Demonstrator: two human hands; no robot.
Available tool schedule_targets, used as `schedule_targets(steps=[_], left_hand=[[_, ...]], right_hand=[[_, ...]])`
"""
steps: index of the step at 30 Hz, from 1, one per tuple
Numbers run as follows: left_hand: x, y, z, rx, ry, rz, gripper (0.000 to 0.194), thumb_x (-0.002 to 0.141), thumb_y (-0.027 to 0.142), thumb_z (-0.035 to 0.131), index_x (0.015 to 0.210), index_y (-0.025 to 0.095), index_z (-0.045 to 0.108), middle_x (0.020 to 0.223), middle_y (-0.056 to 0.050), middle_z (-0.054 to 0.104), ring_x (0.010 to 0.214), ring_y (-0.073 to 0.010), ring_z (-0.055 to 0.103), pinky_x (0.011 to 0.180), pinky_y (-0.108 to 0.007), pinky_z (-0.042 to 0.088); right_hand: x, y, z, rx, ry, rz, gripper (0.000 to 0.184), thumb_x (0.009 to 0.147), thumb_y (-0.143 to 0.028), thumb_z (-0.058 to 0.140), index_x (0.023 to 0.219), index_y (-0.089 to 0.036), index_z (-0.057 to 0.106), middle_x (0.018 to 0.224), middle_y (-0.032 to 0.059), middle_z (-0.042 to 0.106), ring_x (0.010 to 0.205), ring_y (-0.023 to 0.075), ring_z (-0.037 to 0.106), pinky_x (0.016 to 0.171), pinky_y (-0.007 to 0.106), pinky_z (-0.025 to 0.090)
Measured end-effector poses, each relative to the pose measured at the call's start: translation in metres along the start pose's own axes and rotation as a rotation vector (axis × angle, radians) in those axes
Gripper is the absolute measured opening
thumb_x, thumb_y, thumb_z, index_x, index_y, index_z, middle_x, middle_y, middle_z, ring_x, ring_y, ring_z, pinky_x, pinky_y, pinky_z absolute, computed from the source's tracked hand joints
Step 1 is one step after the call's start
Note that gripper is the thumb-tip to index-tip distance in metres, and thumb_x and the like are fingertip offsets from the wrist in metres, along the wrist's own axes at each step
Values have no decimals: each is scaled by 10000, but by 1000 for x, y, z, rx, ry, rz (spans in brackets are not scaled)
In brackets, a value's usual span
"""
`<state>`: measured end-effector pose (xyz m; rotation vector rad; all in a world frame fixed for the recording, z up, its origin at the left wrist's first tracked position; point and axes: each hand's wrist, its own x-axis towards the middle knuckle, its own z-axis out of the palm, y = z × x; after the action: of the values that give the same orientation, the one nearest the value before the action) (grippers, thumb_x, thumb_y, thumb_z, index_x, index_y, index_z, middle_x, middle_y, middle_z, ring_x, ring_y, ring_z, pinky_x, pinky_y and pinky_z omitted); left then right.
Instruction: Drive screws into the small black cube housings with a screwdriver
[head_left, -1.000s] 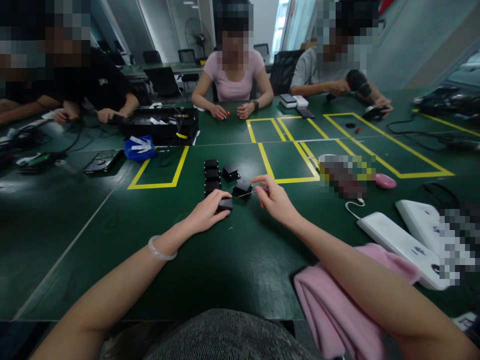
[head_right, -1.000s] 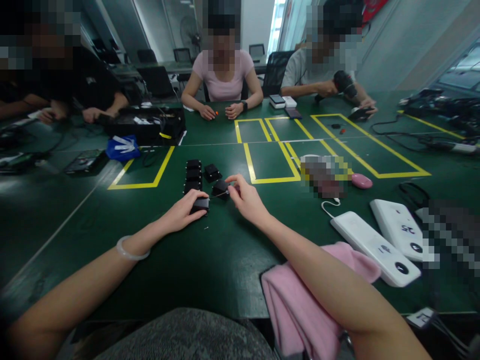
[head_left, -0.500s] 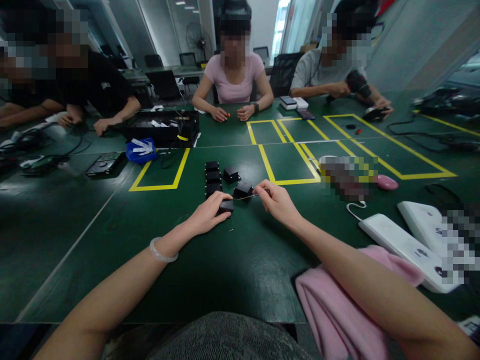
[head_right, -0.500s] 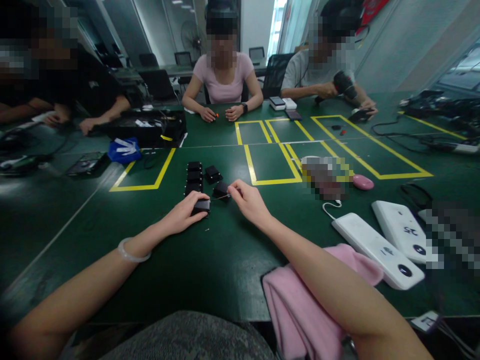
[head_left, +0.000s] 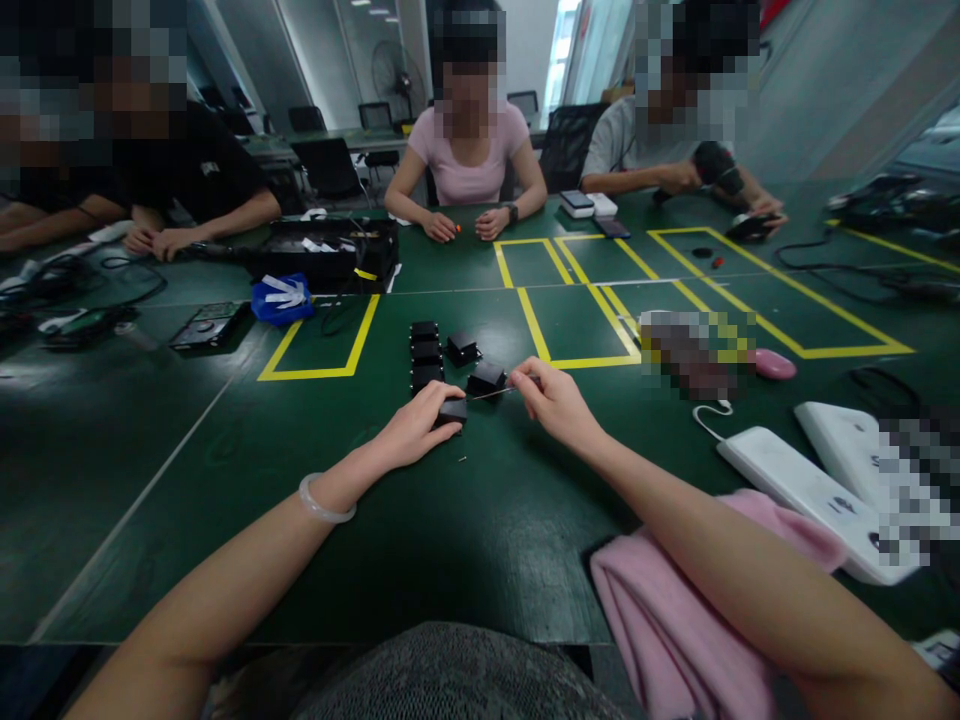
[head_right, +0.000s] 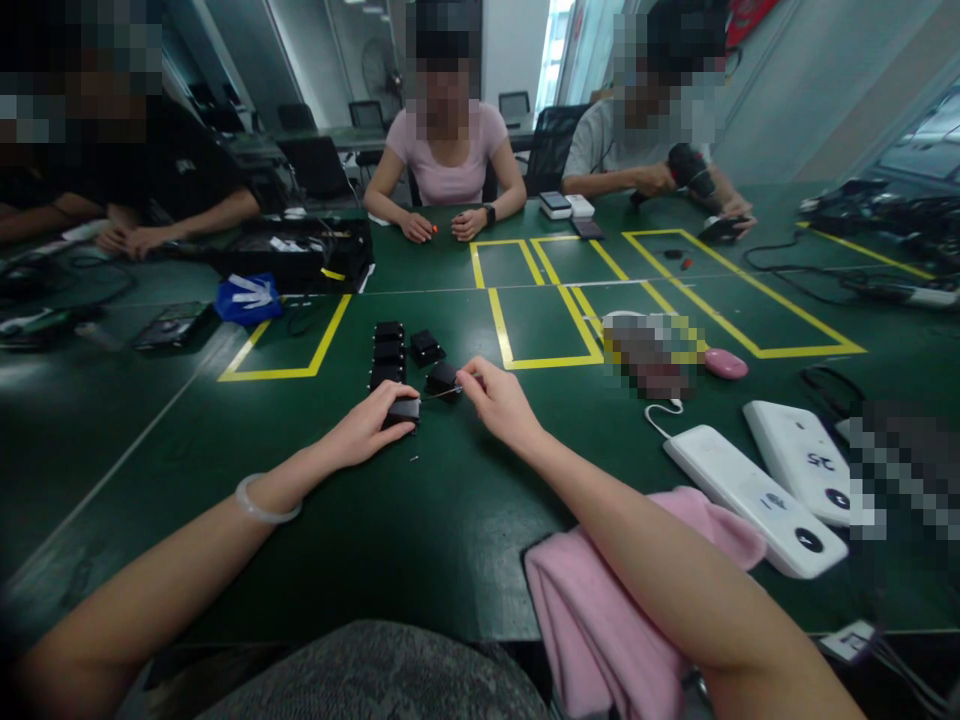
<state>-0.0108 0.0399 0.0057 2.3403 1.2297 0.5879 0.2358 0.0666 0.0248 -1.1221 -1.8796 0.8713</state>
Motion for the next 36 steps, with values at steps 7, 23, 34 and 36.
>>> schedule_targets(steps=[7,23,34,36], left_hand=[[0,3,-2,4,-15,-19,346,951,322,534,1274,226,457,1247,-102,518,1138,-290,552,922,-449,505],[0,3,-2,12,-12,-8,346,954,314,536,1275,218,448,1257,-104,513,1153,-291,546,944,-458,499],[0,1,-2,-8,-10,-11,357,949,329,536,1283,230,457,1263,-107,514,1156,-297,547,954,-478,496],[0,1,-2,-4,-10,-12,354,950,331,534,1281,232,456,1259,-107,514,1154,-297,547,955,-478,495]], right_hand=[[1,0,0,61,0,-12,146,947,-309,470,1045,-207,508,577,-83,471,461,108,472,519,252,371],[0,-4,-2,-3,-22,16,211,965,-342,447,904,-186,575,511,-80,428,417,99,434,499,254,347],[1,-2,-2,20,-28,30,219,964,-374,467,879,-194,557,490,-85,428,419,97,427,496,249,340],[1,-2,-2,33,-23,9,165,960,-333,467,961,-195,557,516,-87,445,428,99,441,505,249,353]])
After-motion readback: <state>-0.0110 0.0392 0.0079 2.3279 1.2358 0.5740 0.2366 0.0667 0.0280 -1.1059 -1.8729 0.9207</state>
